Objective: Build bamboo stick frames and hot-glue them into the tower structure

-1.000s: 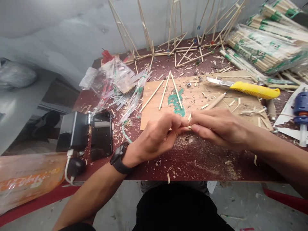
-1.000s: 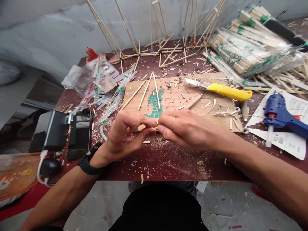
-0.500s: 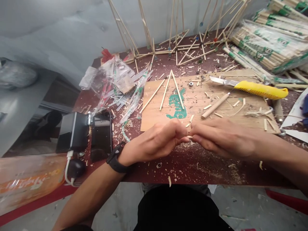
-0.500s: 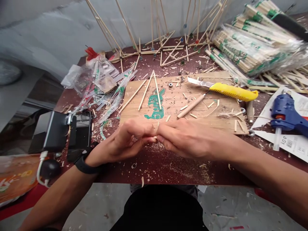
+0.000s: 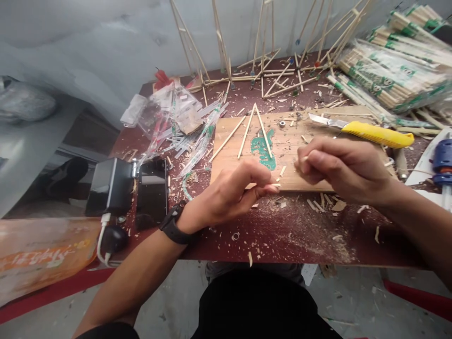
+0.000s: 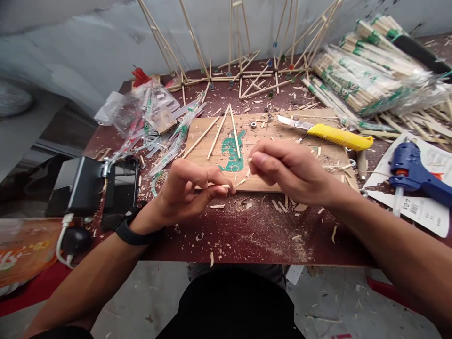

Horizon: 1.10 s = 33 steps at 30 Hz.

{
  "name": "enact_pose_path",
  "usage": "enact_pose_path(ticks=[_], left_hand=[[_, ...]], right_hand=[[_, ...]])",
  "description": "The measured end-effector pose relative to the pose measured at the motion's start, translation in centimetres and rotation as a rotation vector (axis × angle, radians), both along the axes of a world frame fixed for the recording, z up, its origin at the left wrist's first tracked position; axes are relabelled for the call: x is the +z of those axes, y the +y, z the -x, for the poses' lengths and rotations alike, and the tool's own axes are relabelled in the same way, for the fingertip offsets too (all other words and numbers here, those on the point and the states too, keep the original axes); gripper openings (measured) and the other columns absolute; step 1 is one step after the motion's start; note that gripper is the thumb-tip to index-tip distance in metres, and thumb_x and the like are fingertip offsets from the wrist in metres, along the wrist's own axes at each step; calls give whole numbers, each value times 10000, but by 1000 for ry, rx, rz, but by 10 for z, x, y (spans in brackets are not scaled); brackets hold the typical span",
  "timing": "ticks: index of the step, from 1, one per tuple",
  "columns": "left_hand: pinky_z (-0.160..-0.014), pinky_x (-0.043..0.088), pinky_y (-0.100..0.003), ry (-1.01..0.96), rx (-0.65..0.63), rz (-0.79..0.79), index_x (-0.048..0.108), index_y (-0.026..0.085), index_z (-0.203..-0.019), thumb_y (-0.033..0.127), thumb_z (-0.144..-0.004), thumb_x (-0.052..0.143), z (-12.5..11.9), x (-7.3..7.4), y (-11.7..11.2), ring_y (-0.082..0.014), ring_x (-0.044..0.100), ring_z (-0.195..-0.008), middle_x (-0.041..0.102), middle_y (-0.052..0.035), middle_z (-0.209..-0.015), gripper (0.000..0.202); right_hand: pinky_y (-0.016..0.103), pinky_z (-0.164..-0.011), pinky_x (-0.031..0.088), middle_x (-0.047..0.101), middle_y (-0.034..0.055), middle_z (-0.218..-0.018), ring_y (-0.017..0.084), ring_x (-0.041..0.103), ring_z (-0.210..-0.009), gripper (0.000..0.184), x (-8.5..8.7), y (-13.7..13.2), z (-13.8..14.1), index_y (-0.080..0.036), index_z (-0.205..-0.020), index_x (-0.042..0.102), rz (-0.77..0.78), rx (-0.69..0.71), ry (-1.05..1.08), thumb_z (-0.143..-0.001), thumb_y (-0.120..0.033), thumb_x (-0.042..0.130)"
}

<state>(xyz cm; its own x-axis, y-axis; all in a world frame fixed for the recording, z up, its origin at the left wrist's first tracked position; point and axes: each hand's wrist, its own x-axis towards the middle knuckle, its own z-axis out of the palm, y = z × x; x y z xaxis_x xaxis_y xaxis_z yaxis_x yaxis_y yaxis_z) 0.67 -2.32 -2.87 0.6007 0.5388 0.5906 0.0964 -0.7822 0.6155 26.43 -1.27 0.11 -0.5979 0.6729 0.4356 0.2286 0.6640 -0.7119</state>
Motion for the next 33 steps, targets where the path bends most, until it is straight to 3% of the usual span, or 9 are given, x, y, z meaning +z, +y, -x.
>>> enact_pose_path(ticks=[4, 8, 12, 18, 26, 33], left_hand=[[-691, 644, -254, 38, 115, -110, 487, 237, -1162, 116, -1037, 678, 1, 0, 1, -115, 731, -786, 698, 9, -967, 258], [-731, 662, -236, 81, 178, -76, 487, 225, -1123, 101, -1015, 709, 1, 0, 2, -88, 693, -731, 646, 48, -899, 277], [-649, 620, -186, 116, 216, -129, 489, 216, -1085, 118, -1021, 713, -2, 0, 1, -68, 644, -695, 592, 59, -879, 253], [-734, 688, -240, 52, 183, -101, 485, 218, -1108, 131, -1026, 710, -6, -2, 2, -104, 746, -776, 591, 55, -898, 254], [-734, 698, -215, -15, 196, 30, 469, 229, -1120, 34, -999, 675, -6, -2, 4, -171, 860, -935, 744, 14, -966, 308], [-781, 691, -207, -125, 218, 58, 467, 234, -1110, 68, -997, 719, -12, -2, 2, -175, 864, -989, 711, 42, -954, 322]], right_hand=[[295, -609, 455, 646, 5, -768, 134, 577, -647, 61, 0, 12, -8, -201, -1007, 690, -327, -174, -204, -1023, -170, 640], [304, -632, 461, 675, 28, -825, 150, 606, -697, 65, -1, 8, -4, -211, -1037, 725, -475, -97, -273, -1024, -189, 666], [261, -616, 455, 687, 20, -845, 117, 600, -677, 59, -3, -3, 4, -200, -1073, 703, -568, -65, -297, -1070, -202, 645], [224, -580, 415, 639, 4, -791, 100, 544, -641, 134, -1, -4, 6, -186, -980, 624, -572, -78, -334, -1077, -115, 566], [227, -567, 376, 656, 14, -815, 99, 510, -619, 108, -5, 0, 5, -180, -990, 624, -574, -96, -355, -1090, -178, 586], [228, -565, 360, 612, -3, -768, 99, 470, -600, 155, -12, -1, 8, -166, -951, 613, -541, -160, -367, -1098, -199, 579]])
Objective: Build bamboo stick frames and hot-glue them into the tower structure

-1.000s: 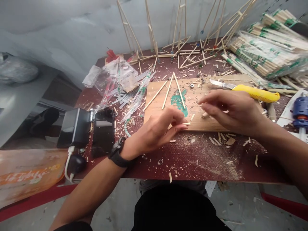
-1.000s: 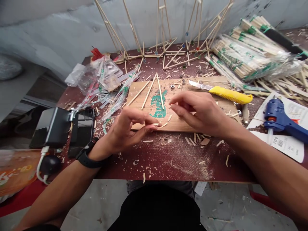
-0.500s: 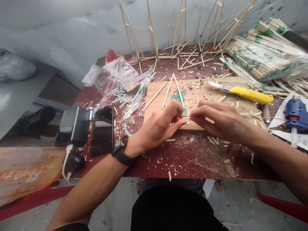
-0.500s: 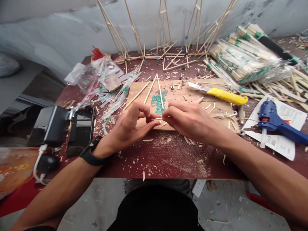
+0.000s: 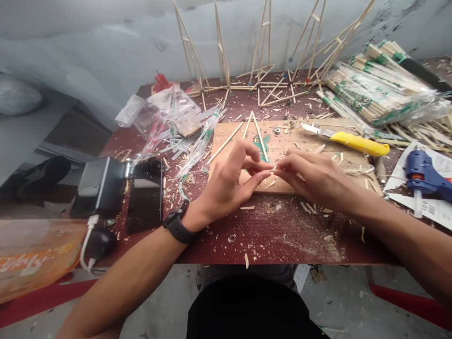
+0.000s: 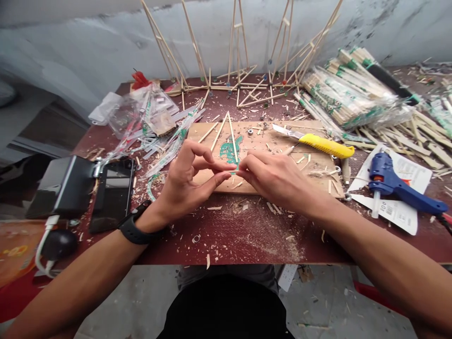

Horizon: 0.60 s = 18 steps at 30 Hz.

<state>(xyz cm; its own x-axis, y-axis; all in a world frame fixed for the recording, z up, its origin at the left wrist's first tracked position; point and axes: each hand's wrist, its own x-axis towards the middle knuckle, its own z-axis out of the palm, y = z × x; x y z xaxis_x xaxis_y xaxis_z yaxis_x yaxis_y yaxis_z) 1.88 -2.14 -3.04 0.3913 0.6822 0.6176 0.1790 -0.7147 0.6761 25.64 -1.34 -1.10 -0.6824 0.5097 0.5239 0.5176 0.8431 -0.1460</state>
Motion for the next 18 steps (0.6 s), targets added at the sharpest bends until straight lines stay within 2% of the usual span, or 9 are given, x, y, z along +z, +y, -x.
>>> enact_pose_path(ticks=[6, 11, 15, 18], left_hand=[[-720, 665, -193, 72, 67, -78, 491, 219, -1111, 71, -974, 726, 1, -1, 1, -121, 825, -849, 685, 49, -931, 310], [-698, 618, -215, 143, 147, -147, 514, 212, -1098, 50, -970, 681, 6, 0, 5, -104, 757, -804, 693, 36, -915, 266], [-762, 619, -259, 162, 144, -122, 558, 205, -1042, 38, -939, 689, 11, 0, 10, -119, 735, -843, 715, 14, -937, 236], [-744, 614, -258, 149, 128, -81, 585, 198, -1016, 34, -919, 694, 14, 0, 11, -123, 736, -827, 727, 10, -915, 220]], right_hand=[[244, -574, 357, 622, 11, -789, 114, 495, -621, 170, -2, -5, 2, -177, -933, 588, 8, -40, -33, -1097, -221, 571], [232, -546, 324, 566, -37, -747, 93, 412, -575, 154, 3, -9, 7, -204, -948, 544, -22, 99, 15, -1096, -162, 552], [243, -556, 374, 565, -29, -729, 109, 455, -594, 189, 15, -8, 4, -221, -933, 533, -70, 152, -3, -1121, -197, 531], [284, -589, 436, 607, 7, -763, 142, 534, -647, 181, 33, -12, -4, -235, -914, 549, -135, 36, -3, -1080, -196, 611]])
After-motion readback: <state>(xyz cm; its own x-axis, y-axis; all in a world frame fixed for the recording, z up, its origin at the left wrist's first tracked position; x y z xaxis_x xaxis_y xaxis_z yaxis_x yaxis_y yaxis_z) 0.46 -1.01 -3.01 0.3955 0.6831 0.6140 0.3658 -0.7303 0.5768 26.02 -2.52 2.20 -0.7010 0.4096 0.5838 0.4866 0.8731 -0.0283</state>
